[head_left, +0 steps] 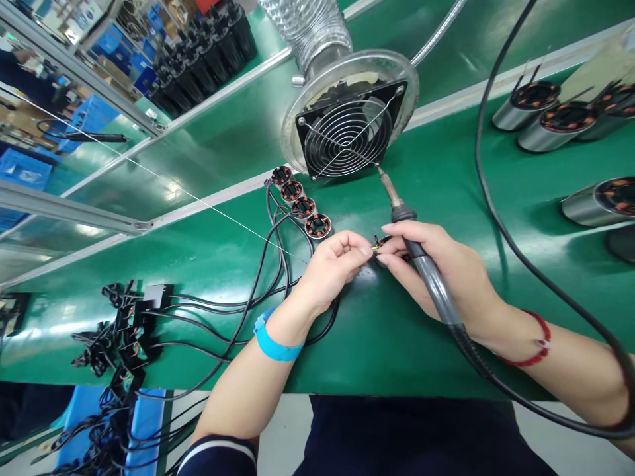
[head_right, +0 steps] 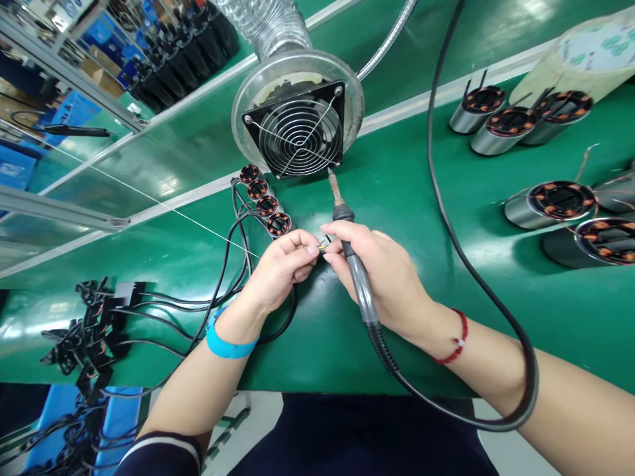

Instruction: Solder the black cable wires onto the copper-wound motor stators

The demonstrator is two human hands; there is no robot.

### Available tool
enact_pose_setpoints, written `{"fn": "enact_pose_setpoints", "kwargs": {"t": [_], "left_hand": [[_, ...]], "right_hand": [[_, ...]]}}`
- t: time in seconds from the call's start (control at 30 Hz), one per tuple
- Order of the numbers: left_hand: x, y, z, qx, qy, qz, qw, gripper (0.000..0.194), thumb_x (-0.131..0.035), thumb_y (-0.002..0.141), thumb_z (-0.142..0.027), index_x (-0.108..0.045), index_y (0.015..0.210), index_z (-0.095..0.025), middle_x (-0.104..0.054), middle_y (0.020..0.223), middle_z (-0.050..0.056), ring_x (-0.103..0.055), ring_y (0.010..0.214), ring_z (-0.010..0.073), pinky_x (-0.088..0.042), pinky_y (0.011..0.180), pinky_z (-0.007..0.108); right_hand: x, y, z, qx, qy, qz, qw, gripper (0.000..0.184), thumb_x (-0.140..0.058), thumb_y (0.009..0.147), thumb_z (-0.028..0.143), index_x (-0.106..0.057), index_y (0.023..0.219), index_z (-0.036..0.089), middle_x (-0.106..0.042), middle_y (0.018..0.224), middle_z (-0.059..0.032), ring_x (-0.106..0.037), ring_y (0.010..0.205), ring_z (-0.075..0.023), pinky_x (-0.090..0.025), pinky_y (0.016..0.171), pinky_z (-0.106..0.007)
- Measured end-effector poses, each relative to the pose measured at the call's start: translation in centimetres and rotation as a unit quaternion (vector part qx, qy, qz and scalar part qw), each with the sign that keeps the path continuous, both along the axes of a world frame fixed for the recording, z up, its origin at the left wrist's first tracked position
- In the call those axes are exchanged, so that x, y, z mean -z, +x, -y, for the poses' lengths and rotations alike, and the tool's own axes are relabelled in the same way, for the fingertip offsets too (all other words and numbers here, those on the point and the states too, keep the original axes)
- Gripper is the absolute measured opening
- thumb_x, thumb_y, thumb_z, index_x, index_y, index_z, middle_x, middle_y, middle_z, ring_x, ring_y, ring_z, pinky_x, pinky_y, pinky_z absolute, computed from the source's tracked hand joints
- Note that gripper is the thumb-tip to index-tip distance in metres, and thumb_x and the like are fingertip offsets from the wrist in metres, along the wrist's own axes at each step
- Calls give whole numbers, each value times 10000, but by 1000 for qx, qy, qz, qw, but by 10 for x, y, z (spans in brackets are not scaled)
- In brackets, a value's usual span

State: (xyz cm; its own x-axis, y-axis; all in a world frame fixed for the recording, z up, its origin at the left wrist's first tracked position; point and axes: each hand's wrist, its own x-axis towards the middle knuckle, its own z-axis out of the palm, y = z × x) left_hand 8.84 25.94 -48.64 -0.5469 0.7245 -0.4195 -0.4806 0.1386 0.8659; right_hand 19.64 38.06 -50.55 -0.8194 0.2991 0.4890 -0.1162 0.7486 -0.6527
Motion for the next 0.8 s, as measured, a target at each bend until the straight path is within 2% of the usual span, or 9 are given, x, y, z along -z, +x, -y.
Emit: {"fn": "enact_pose_setpoints", "kwargs": {"t": [0.17,0.27,0.33,0.47,0.63,0.73,0.8], "left_hand": [[-2,0,0,1,-11,-30,999,196,-674,653,-268,-530,689,-140,-461,542,-57,-315,449,23,-204,447,193],[-2,0,-1,9,-10,-44,999,190,-666,644,-271,-533,676,-140,-466,540,-56,-314,450,24,-219,458,195],[-2,0,-1,6,-9,-46,999,180,-661,638,-263,-534,666,-140,-452,524,-61,-302,445,24,-212,456,195],[0,0,-1,-7,-18,-39,999,153,-640,642,-251,-531,660,-145,-414,498,-71,-283,435,26,-186,446,196],[-1,1,-1,0,-28,-36,999,142,-627,652,-253,-531,669,-149,-428,520,-67,-300,452,29,-217,467,193],[-2,2,-1,8,-26,-40,999,152,-641,647,-256,-533,656,-148,-437,527,-64,-338,483,35,-254,496,193],[-3,3,-1,11,-26,-41,999,156,-646,642,-256,-535,648,-146,-450,534,-59,-349,494,36,-261,504,195]], "right_hand": [[7,-4,-10,31,-6,10,999,311,-541,897,166,-495,1199,224,-681,991,-36,-664,914,-205,-522,829,-344],[15,-9,-15,-28,-9,36,999,334,-485,896,166,-477,1227,212,-675,1077,-52,-654,985,-212,-516,846,-353],[17,-11,-16,-63,-24,48,997,318,-462,898,177,-490,1213,215,-680,1042,-40,-658,945,-193,-520,828,-335],[16,-9,-18,-62,-159,88,981,293,-518,883,254,-512,1173,215,-660,888,-11,-649,756,-142,-527,682,-265],[9,-6,-20,-64,-316,105,941,393,-637,815,358,-518,1158,206,-638,807,-2,-633,687,-147,-512,574,-251],[5,-6,-19,-71,-352,92,929,425,-664,804,345,-507,1174,208,-635,793,4,-612,636,-132,-500,542,-238],[2,-6,-18,-60,-329,79,939,421,-660,814,310,-502,1193,216,-639,806,5,-607,640,-121,-503,557,-225]]}}
